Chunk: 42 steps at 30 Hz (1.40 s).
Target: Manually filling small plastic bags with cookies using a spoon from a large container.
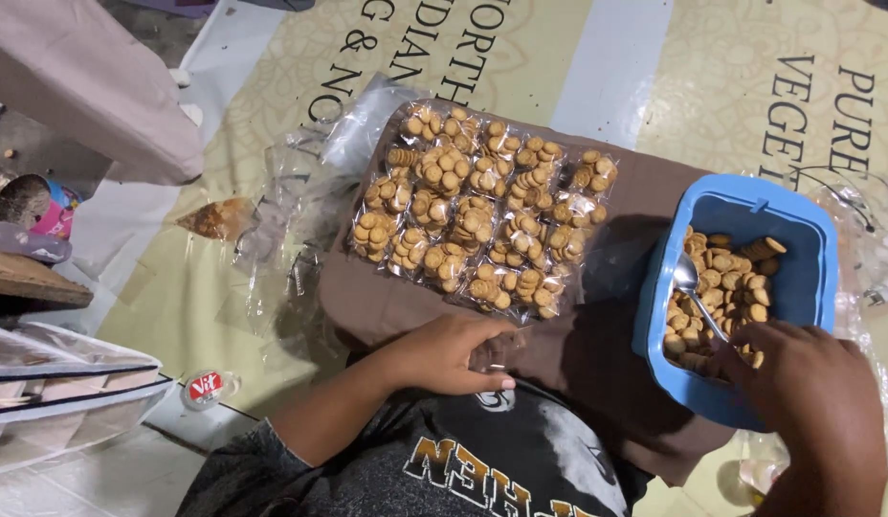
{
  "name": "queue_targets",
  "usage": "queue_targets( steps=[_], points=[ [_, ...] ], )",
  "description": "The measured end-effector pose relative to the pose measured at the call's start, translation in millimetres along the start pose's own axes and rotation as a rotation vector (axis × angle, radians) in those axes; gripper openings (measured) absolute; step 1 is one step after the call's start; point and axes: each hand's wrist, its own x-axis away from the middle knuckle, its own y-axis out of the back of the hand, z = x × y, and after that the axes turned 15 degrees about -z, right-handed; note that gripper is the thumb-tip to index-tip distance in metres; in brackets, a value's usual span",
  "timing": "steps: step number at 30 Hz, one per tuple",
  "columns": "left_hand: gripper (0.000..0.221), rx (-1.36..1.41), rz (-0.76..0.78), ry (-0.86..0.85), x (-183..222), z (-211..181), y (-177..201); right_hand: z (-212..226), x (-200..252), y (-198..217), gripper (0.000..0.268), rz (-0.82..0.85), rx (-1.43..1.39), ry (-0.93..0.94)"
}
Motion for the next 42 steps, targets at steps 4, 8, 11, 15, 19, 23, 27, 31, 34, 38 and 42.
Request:
queue_targets(
  steps=[4, 8, 11, 15, 19, 23, 27, 31, 34, 38, 42],
  points=[
    [0.070, 0.065, -0.027, 0.068, 5.4, -6.9, -1.4, -1.7, -26.2, -17.2, 0.046, 0.196, -0.022, -0.019],
    [0.068, 0.128, -0.006, 0.097, 4.2, -13.7, -2.2, 2.7, -31.0, -32.1, 0.033, 0.170, -0.052, 0.053],
    [0.063, 0.146, -0.031, 0.072, 3.2, -10.7, -6.2, 0.9, -30.1, -34.1, 0.037, 0.096, -0.080, 0.054],
    [0.071, 0.092, -0.081, 0.039, 1.9, -0.5, -14.6, -3.3, -23.4, -17.1, 0.042, -0.110, 0.059, -0.003],
    [0.058, 0.189, -0.076, 0.036, 5.7, -6.8, -10.4, -28.1, -31.2, -62.9, 0.019, -0.226, 0.102, -0.013],
    [0.049, 0.241, -0.109, 0.055, 5.7, -7.9, -9.0, -43.6, -40.0, -79.3, 0.016, -0.522, 0.296, 0.034],
    [0.043, 0.268, -0.129, 0.038, 5.8, -5.7, -10.4, -45.9, -48.6, -77.3, 0.012, -0.616, 0.268, 0.076],
    [0.046, 0.277, -0.123, 0.072, 5.8, -7.9, -8.8, -40.1, -60.6, -78.4, 0.017, -0.580, 0.197, 0.161],
    [0.046, 0.281, -0.129, 0.061, 6.7, -6.2, -11.0, -37.4, -67.5, -79.2, 0.024, -0.445, 0.043, 0.161],
    [0.046, 0.300, -0.142, 0.071, 6.0, -7.4, -10.7, -30.8, -76.6, -70.5, 0.040, -0.315, 0.089, 0.198],
    [0.046, 0.308, -0.144, 0.079, 6.8, -7.5, -11.0, -32.9, -76.5, -64.6, 0.042, -0.293, 0.134, 0.172]
  ],
)
